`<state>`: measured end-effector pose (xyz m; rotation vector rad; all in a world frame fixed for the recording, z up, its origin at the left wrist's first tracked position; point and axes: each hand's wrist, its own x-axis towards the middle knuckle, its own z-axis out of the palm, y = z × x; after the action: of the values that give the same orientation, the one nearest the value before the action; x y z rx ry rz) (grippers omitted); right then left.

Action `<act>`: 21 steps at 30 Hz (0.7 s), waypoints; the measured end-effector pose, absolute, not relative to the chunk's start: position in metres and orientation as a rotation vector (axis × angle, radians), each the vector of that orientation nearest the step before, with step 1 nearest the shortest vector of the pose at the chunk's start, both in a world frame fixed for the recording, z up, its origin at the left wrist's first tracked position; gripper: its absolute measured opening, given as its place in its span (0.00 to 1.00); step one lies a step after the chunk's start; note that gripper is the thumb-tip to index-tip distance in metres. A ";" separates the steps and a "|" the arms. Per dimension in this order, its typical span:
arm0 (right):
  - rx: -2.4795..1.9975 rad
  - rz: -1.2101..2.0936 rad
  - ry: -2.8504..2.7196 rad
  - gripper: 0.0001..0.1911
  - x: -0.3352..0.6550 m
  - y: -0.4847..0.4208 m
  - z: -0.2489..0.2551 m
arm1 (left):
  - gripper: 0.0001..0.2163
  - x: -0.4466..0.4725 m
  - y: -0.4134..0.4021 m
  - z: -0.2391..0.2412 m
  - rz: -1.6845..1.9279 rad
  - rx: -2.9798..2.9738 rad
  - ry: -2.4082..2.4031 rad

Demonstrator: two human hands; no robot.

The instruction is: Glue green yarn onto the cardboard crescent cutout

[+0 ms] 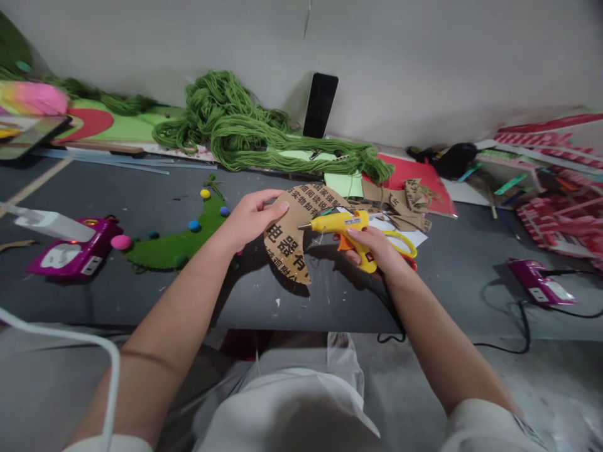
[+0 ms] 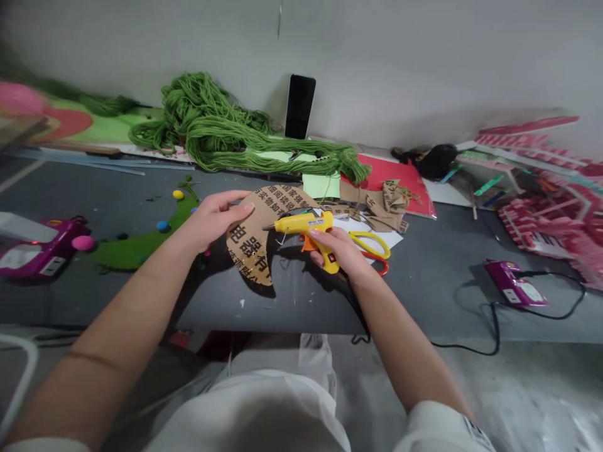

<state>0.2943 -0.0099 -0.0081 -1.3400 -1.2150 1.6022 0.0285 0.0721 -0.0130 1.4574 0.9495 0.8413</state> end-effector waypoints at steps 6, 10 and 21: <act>-1.225 1.720 -1.265 0.21 0.290 -0.013 -0.009 | 0.20 0.029 0.072 -0.016 0.901 1.484 1.018; -1.263 1.738 -1.266 0.20 0.288 -0.013 -0.010 | 0.20 0.030 0.072 -0.017 0.908 1.476 1.019; -1.272 1.647 -1.248 0.19 0.287 -0.011 -0.011 | 0.21 0.030 0.070 -0.013 0.872 1.445 0.993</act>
<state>0.2870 -0.0112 -0.0108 -1.2720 -1.2485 1.6465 0.0301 0.0697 -0.0131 1.4453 0.9926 0.8716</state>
